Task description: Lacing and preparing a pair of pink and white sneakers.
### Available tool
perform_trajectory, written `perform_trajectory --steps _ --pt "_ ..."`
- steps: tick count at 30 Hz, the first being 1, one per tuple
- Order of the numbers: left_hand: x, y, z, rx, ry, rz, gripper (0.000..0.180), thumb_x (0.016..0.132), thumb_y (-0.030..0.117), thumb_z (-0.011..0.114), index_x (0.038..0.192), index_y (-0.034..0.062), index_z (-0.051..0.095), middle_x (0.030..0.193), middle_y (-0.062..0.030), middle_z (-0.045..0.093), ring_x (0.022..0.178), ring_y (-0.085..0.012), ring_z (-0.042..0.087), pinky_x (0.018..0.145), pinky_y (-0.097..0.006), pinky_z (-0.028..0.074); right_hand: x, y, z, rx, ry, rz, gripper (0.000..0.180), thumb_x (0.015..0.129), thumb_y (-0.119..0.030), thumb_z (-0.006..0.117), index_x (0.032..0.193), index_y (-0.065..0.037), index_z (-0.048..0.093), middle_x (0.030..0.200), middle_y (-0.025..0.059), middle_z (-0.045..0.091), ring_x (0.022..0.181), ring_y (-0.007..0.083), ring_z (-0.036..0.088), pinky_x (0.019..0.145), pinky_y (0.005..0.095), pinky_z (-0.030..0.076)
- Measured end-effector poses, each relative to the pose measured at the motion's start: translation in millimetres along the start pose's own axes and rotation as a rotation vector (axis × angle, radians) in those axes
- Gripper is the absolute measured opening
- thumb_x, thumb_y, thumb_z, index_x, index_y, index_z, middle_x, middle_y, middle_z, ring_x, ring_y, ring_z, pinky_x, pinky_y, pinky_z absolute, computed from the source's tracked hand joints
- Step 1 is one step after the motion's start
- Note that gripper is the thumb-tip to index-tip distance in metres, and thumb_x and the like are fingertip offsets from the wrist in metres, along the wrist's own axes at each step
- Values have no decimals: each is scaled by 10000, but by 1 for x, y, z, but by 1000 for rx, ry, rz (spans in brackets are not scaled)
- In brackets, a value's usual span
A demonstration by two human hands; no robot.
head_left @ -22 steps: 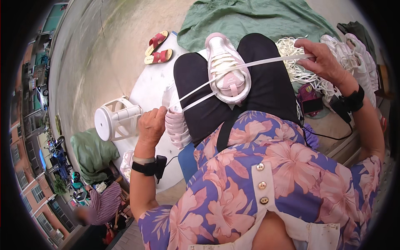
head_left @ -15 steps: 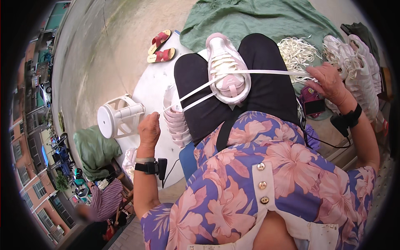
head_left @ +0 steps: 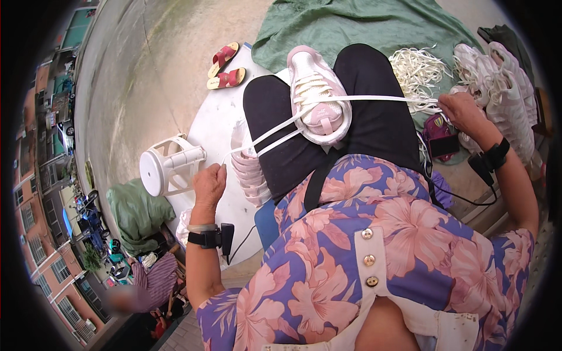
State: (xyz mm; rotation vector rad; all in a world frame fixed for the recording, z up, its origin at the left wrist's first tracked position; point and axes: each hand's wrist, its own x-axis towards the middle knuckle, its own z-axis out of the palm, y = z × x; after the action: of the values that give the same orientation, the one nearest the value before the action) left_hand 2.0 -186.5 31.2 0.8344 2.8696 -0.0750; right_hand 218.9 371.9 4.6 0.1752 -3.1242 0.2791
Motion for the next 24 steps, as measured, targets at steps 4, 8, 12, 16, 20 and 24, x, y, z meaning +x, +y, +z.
perform_trajectory --steps 4,8,12,16,20,24 --pt "46 51 -41 -904 -259 -372 313 858 240 509 616 45 536 470 -16 461 413 -101 419 398 -245 328 51 -9 -19 1014 -270 642 210 854 -187 538 680 -72 559 537 -13 427 535 106 486 476 289 365" --pt "82 56 -70 -1544 113 -514 210 864 199 518 724 46 552 533 21 433 405 -49 324 376 -200 254 83 -21 -25 1404 193 686 191 864 -218 539 752 -79 605 564 -63 412 525 21 411 434 203 307" --pt "80 75 -43 -1674 -158 -537 220 878 210 549 772 18 571 543 12 455 403 -51 347 371 -198 269 94 -79 1 1603 88 810 164 851 -199 571 777 -60 614 599 -54 466 487 28 400 414 172 311" --pt "71 119 -29 -1689 -374 -460 188 878 170 562 845 -13 594 589 -20 538 432 -62 461 396 -209 406 109 -122 23 1622 -59 682 147 865 -190 583 864 -45 606 709 0 592 546 44 534 470 166 424" --pt "82 144 -16 -1750 -395 -421 156 878 136 550 880 -14 594 668 -53 599 495 -76 549 483 -229 511 126 -136 33 1558 52 652 118 862 -161 572 883 -49 600 742 13 610 591 55 562 513 169 447" --pt "88 155 -14 -1780 -365 -449 143 876 102 538 959 -10 569 737 -63 615 549 -85 567 556 -253 532 131 -143 40 1538 72 630 98 854 -139 566 884 -51 596 740 4 604 589 40 545 507 165 427"
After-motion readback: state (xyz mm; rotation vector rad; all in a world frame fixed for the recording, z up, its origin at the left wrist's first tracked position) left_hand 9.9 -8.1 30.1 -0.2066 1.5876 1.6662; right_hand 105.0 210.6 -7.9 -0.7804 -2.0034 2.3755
